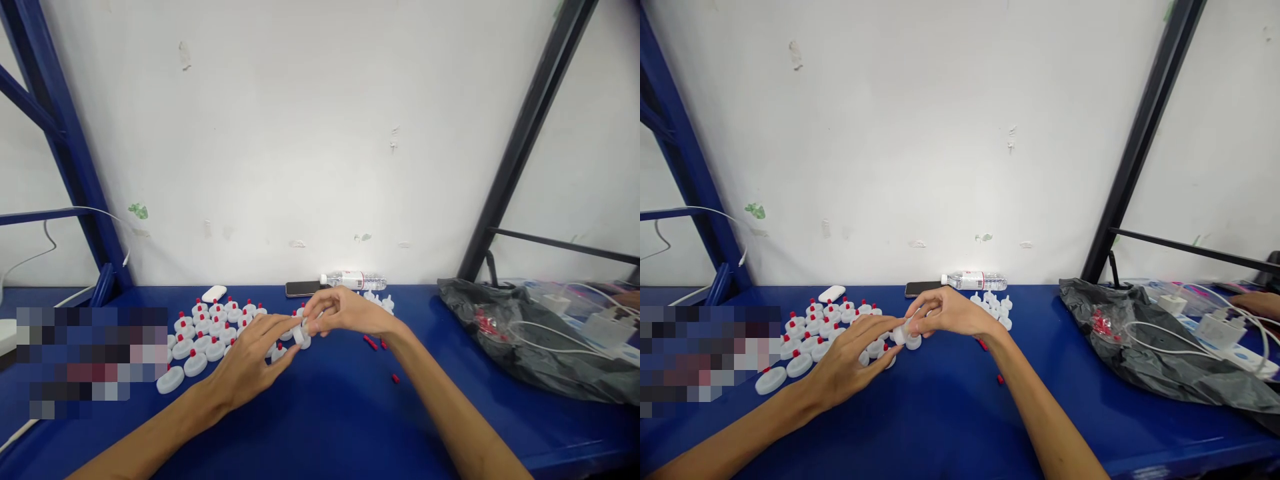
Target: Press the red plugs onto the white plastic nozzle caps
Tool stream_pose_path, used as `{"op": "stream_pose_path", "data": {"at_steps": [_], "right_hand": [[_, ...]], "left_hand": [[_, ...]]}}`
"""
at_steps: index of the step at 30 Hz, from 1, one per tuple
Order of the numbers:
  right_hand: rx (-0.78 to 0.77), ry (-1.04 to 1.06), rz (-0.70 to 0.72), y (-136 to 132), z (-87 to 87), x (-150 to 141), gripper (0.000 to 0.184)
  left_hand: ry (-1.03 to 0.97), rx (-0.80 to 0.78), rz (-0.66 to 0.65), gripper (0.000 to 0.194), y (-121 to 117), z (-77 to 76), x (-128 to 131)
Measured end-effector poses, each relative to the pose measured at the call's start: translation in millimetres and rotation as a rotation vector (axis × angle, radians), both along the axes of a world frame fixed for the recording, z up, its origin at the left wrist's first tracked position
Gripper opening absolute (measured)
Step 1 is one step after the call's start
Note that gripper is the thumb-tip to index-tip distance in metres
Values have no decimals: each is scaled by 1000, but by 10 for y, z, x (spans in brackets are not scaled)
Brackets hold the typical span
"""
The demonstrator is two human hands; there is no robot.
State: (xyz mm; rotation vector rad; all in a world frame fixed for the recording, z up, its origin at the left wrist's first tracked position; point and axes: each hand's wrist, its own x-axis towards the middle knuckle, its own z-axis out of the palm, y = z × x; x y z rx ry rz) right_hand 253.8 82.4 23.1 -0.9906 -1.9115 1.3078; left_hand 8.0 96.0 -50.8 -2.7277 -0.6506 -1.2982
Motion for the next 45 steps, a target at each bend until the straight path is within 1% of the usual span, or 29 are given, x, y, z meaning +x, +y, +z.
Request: {"op": "stream_pose_path", "data": {"at_steps": [2,3,5,7,8,11,12,15,18,19,21,23,25,27,29,31,33,35,37,39,40,42,44,45], "right_hand": [[-48,-115,-41,-20,42,75,38],[-77,-223,-106,-34,62,129,35],[-119,-485,-307,-87,90,265,25],[-132,-676,-498,-190,95,426,19],[-122,-721,-557,-264,84,508,17],[-122,-748,-647,-541,-16,704,14],[-155,-755,-697,-633,-71,741,14],[-193,-733,-757,-823,-271,756,13],[-190,-702,-767,-859,-450,697,10],[-176,-681,-763,-849,-492,679,13],[-138,-642,-751,-823,-543,654,17],[-102,-656,-749,-806,-551,632,18],[-40,-704,-736,-801,-524,596,18],[44,-683,-691,-798,-474,538,16],[113,-561,-612,-787,-417,465,11],[155,-394,-564,-760,-367,385,10],[177,-256,-563,-727,-331,302,12],[199,-166,-589,-704,-302,214,20],[218,-105,-607,-703,-270,115,28],[220,-22,-612,-724,-230,1,31],[211,37,-606,-739,-212,-62,31],[183,168,-566,-765,-188,-195,29],[145,252,-494,-774,-194,-325,26],[129,261,-460,-772,-207,-383,25]], "left_hand": [[-4,-8,17,37,-12,15,1],[-6,-11,25,36,-17,21,0],[-10,-20,42,36,-23,30,-6],[-10,-29,57,36,-28,38,-12],[-10,-34,63,35,-31,43,-14],[-11,-50,62,34,-46,58,-17],[-11,-56,57,34,-53,62,-16],[-12,-74,35,35,-78,65,-4],[-20,-89,28,36,-103,61,9],[-20,-91,27,36,-109,60,11],[-21,-88,25,36,-113,63,8],[-23,-79,30,37,-106,68,0],[-32,-69,38,38,-92,73,-9],[-40,-62,40,39,-78,75,-13],[-47,-61,38,39,-70,81,-11],[-50,-66,32,38,-75,104,-2],[-46,-76,24,36,-104,152,6],[-36,-96,18,33,-166,224,9],[-27,-130,30,33,-266,294,4],[-30,-170,66,36,-390,329,-9],[-36,-191,89,36,-451,323,-18],[-67,-232,128,37,-550,262,-39],[-109,-324,154,34,-595,156,-60],[-135,-339,160,34,-596,100,-69]]}}
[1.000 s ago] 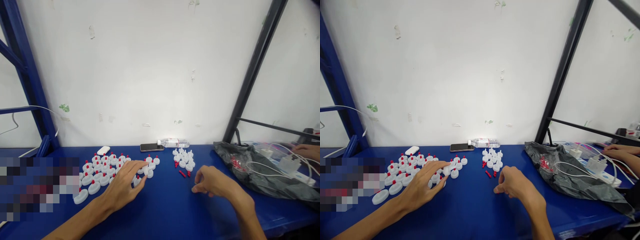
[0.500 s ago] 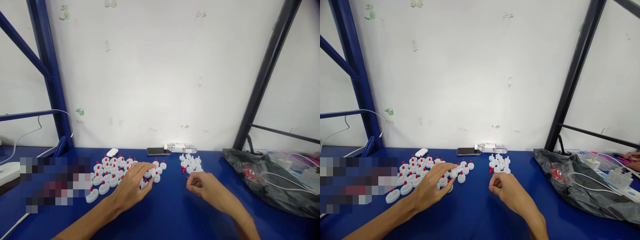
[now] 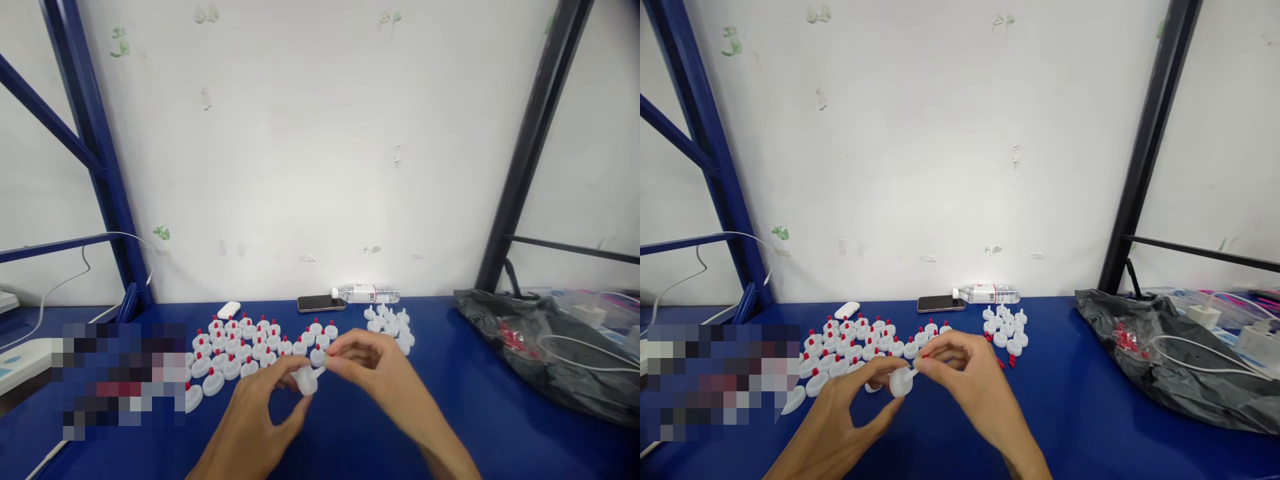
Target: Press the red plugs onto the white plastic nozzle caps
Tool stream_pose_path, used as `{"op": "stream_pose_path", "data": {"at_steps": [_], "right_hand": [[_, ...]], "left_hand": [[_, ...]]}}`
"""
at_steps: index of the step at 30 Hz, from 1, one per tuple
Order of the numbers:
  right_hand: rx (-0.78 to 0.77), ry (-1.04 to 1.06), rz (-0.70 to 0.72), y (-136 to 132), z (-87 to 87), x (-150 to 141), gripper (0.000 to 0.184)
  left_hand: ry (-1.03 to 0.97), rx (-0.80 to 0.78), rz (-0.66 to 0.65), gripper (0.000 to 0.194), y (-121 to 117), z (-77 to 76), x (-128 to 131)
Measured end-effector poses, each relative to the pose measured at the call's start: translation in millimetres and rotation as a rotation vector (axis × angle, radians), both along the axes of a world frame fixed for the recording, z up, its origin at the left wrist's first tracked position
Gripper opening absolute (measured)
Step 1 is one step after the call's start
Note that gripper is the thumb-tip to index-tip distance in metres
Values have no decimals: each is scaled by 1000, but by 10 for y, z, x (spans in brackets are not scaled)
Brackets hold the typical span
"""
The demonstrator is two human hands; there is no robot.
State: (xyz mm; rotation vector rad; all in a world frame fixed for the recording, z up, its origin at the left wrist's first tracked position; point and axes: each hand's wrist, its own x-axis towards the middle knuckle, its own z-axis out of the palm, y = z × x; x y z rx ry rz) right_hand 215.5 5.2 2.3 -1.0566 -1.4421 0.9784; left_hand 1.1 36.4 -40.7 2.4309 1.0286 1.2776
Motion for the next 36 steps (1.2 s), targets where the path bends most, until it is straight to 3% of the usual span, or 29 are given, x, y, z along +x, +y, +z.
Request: {"op": "stream_pose_path", "data": {"at_steps": [4,7,12,20,25,28,32,36], "right_hand": [[-15,-71,-11,29,-77,-132,24],[-13,-103,-77,44,-106,-142,25],[-47,-65,-58,40,-98,-145,27],[-89,191,191,-15,-45,-56,28],[-157,304,348,-76,-7,-88,59],[-199,346,459,-69,-43,-143,62],[-206,358,433,-22,-107,-182,70],[-221,373,364,-6,-114,-194,62]], "left_hand": [[-50,7,13,34,72,-136,-19],[-79,30,1,32,99,-129,-14],[-124,112,15,35,47,-105,10],[-183,217,30,42,-40,-61,32],[-170,337,11,41,-103,-30,27],[-125,397,1,32,-111,-45,16],[-57,428,72,23,-102,-64,15],[-32,492,52,20,-104,-38,25]]}}
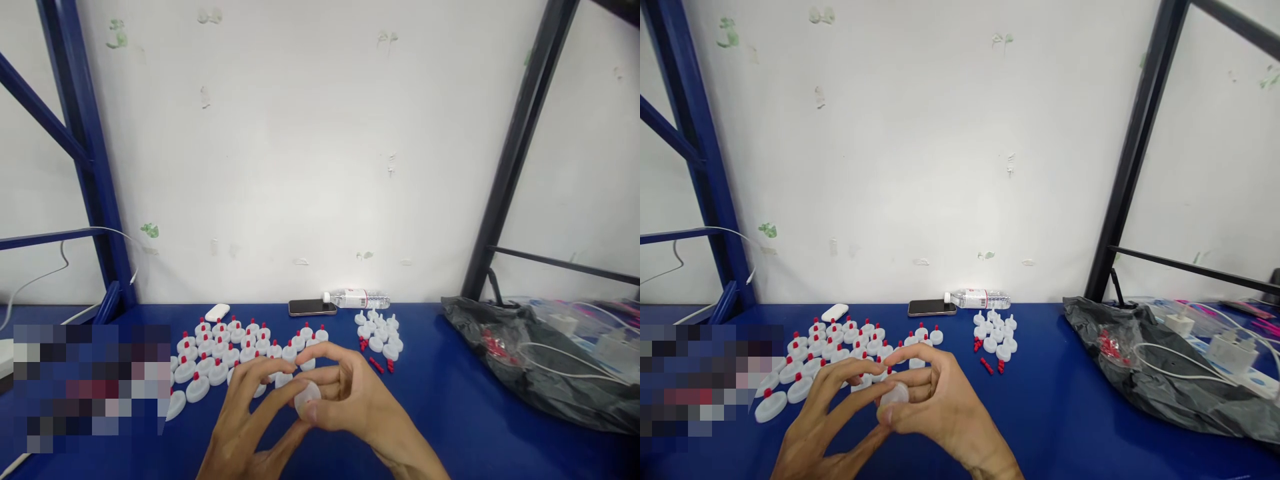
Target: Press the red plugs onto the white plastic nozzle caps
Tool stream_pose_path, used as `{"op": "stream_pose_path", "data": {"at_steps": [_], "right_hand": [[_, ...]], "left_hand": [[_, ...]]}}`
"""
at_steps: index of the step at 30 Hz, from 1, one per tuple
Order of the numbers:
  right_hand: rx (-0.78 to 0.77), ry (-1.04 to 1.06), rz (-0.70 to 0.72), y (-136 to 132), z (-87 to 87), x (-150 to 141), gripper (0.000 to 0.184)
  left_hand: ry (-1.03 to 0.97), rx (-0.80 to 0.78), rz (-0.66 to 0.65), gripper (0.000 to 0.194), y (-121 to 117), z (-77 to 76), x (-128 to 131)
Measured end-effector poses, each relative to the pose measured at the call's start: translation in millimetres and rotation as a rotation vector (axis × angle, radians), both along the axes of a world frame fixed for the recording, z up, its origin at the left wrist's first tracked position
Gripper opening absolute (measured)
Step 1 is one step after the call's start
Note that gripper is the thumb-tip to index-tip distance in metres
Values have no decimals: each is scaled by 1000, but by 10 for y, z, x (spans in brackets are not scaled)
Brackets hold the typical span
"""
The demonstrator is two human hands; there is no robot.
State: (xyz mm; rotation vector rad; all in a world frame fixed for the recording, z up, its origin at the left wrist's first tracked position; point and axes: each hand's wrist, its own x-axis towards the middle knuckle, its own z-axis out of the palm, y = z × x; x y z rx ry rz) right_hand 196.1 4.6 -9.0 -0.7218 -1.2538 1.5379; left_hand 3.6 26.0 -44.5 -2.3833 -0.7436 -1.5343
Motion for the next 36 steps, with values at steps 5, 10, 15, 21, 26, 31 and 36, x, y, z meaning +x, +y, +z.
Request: {"op": "stream_pose_path", "data": {"at_steps": [5,10,15,21,26,31,36], "right_hand": [[9,-51,-5,-32,15,-16,48],[121,-455,-96,-76,73,112,35],[306,-1053,-617,56,30,688,31],[99,-1435,-765,214,-285,1535,38],[17,-1428,-758,218,-318,1630,27],[-92,-1467,-820,162,-224,1528,5],[-32,-1409,-915,138,-119,1428,10]], "left_hand": [[26,-45,-67,22,-1,36,25],[162,-157,-75,28,42,-32,74],[318,-208,-50,50,58,-196,97],[365,-209,-25,64,76,-299,71],[413,-203,12,41,153,-326,68],[391,-139,74,36,190,-367,56],[335,-64,123,32,162,-308,67]]}}
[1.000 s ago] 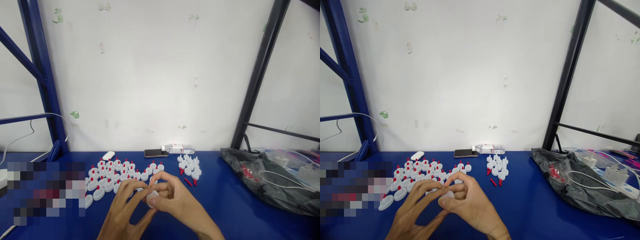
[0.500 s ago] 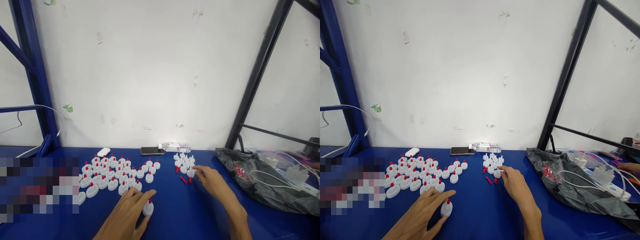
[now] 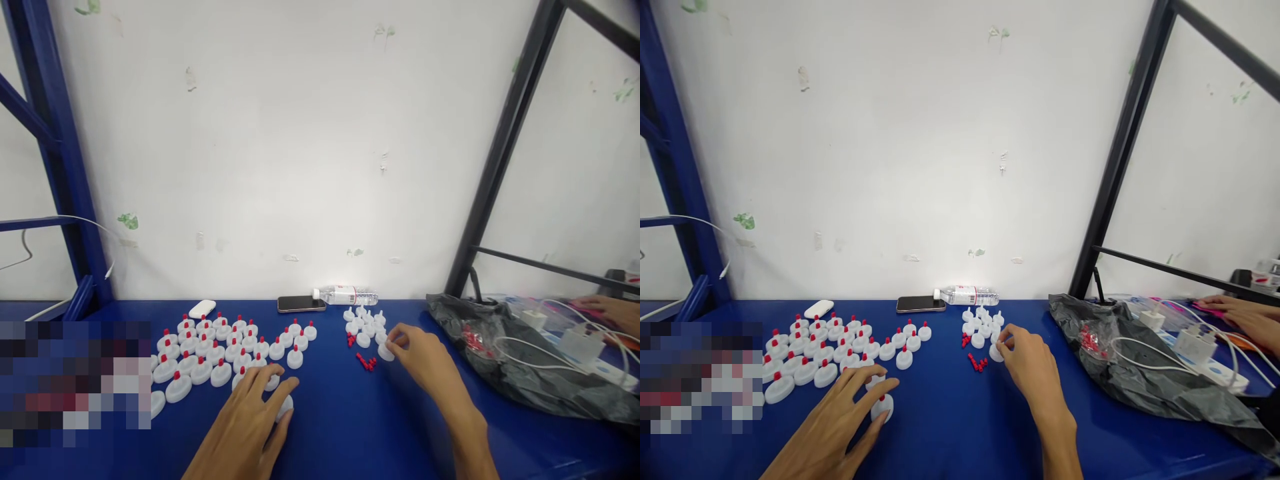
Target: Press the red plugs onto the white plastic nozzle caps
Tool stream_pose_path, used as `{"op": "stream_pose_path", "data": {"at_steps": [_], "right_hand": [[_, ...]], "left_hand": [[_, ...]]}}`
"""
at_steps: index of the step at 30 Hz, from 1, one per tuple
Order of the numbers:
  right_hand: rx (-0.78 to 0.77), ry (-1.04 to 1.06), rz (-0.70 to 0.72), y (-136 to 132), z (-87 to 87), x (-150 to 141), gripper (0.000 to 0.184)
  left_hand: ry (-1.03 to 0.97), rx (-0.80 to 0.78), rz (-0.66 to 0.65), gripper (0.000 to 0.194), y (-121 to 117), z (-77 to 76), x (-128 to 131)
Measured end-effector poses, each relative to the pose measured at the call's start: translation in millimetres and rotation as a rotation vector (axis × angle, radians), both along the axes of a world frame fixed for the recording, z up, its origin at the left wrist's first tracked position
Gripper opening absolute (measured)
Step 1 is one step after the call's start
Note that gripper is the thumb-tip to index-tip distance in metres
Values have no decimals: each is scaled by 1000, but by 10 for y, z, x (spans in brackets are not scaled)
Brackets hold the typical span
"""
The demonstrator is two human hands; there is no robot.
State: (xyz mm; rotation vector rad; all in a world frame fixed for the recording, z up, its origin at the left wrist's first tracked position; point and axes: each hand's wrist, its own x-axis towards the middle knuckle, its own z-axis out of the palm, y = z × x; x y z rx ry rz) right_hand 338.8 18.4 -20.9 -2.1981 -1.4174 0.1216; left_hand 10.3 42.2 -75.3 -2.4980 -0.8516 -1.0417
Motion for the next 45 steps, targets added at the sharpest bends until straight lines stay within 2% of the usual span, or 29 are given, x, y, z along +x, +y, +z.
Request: {"op": "stream_pose_path", "data": {"at_steps": [1,3,5,7,9,12,14,16,19,21,23,26,31,37,45], "right_hand": [[43,45,59,-5,31,-55,10],[111,200,273,-32,100,-217,9],[128,393,527,-83,174,-438,11],[101,528,704,-153,245,-679,13],[77,582,811,-222,309,-893,15],[78,585,887,-278,370,-1059,16],[83,555,873,-268,365,-1025,18],[83,496,792,-220,310,-874,20],[61,297,546,-105,149,-506,19],[-8,118,355,-28,33,-262,16],[-66,52,263,26,-50,-92,16],[-121,91,294,50,-94,-10,16],[-136,123,365,55,-129,-37,15],[-161,111,326,106,-222,6,16],[-171,135,363,44,-147,-47,11]], "left_hand": [[-14,-5,-3,30,-12,24,6],[-49,-25,-16,29,-39,68,14],[-77,-37,-37,36,-68,99,14],[-100,-33,-65,48,-93,114,6],[-131,-28,-102,51,-111,123,-2],[-168,-55,-160,36,-126,149,2],[-181,-68,-182,28,-129,175,14],[-194,-79,-165,26,-130,196,28],[-198,-86,-121,26,-132,202,40],[-200,-78,-119,27,-138,192,44],[-201,-77,-132,26,-150,181,47],[-189,-95,-142,26,-167,183,51],[-149,-125,-130,24,-171,218,57],[-145,-119,-123,23,-147,194,50],[-156,-92,-119,28,-141,127,52]]}}
